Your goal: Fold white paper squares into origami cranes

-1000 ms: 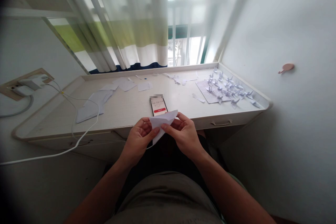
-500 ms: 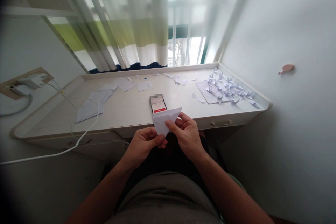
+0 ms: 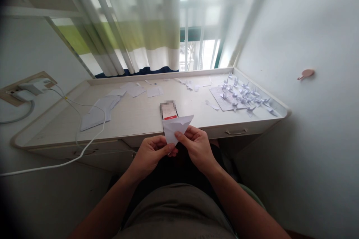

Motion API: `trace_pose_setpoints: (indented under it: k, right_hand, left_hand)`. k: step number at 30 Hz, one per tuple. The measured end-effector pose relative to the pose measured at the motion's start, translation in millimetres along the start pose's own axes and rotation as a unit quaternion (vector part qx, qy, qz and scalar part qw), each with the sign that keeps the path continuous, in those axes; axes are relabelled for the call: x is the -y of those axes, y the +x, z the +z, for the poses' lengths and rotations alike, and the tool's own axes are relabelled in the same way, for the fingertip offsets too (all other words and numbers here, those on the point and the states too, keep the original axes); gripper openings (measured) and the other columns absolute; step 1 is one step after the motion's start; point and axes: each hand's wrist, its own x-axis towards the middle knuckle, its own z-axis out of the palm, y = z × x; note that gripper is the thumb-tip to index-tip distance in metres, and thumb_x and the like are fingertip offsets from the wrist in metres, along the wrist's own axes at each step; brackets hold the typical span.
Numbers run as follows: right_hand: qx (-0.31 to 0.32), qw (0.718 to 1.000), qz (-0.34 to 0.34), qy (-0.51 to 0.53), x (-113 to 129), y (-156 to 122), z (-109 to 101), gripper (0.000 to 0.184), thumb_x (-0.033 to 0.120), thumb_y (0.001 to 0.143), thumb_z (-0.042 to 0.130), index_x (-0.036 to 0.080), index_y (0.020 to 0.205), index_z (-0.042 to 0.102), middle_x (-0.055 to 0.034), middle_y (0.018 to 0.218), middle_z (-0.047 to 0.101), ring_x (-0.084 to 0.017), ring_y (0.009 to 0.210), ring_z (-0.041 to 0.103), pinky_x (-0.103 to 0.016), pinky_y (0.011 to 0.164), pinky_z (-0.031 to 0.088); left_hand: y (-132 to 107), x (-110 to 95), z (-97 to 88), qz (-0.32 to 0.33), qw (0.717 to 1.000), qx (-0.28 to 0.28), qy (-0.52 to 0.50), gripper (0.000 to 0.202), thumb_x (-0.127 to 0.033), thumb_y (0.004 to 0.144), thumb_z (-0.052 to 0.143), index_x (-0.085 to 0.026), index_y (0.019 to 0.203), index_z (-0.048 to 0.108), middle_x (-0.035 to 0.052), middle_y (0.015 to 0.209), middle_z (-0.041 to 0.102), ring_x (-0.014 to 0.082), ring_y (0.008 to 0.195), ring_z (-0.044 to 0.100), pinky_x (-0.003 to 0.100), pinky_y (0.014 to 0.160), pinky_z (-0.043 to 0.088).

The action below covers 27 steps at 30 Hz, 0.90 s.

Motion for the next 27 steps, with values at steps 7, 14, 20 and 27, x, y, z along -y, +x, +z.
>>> trace_pose_setpoints:
  k: [7, 14, 20, 27]
  right_hand:
    - [-0.013, 1.000, -0.017, 0.013, 0.2, 2.4, -4.2, 0.022, 0.042, 0.084, 0.083, 0.021, 0.090, 0.083, -0.0047, 0.087, 0.081, -0.022, 0.080, 0.074, -0.037, 0.083, 0.059]
    - [-0.035, 0.999, -0.023, -0.004, 8.0, 2.5, -9.7, 0.024, 0.043, 0.083, 0.084, 0.019, 0.079, 0.081, -0.0040, 0.078, 0.079, -0.021, 0.075, 0.072, -0.034, 0.077, 0.058]
    - [-0.035, 0.999, -0.023, -0.010, 8.9, 1.7, -8.2, 0.026, 0.045, 0.082, 0.084, 0.019, 0.081, 0.082, -0.0041, 0.077, 0.078, -0.020, 0.074, 0.071, -0.034, 0.075, 0.058]
    - [-0.024, 0.999, -0.030, -0.004, 8.4, 2.3, -7.1, 0.025, 0.044, 0.082, 0.084, 0.020, 0.073, 0.080, -0.0025, 0.073, 0.076, -0.019, 0.069, 0.068, -0.035, 0.075, 0.058]
  left_hand:
    - [-1.0, -1.2, 1.3, -0.009, 1.000, 0.007, 0.003, 0.033, -0.042, 0.076, 0.088, -0.015, 0.077, 0.070, 0.0086, 0.076, 0.080, 0.0163, 0.067, 0.071, 0.027, 0.067, 0.053]
    - [-2.5, -2.5, 0.9, -0.007, 1.000, 0.026, 0.014, 0.030, -0.041, 0.079, 0.086, -0.014, 0.079, 0.071, 0.0086, 0.076, 0.079, 0.0153, 0.067, 0.069, 0.027, 0.066, 0.050]
    - [-2.6, -4.2, 0.1, -0.006, 0.999, 0.030, 0.023, 0.030, -0.042, 0.081, 0.084, -0.015, 0.079, 0.071, 0.0082, 0.076, 0.079, 0.0164, 0.068, 0.069, 0.028, 0.067, 0.051]
    - [-1.2, -4.9, -0.8, 0.003, 0.999, 0.027, 0.022, 0.033, -0.047, 0.084, 0.081, -0.015, 0.088, 0.076, 0.0092, 0.082, 0.080, 0.0179, 0.070, 0.071, 0.028, 0.068, 0.052]
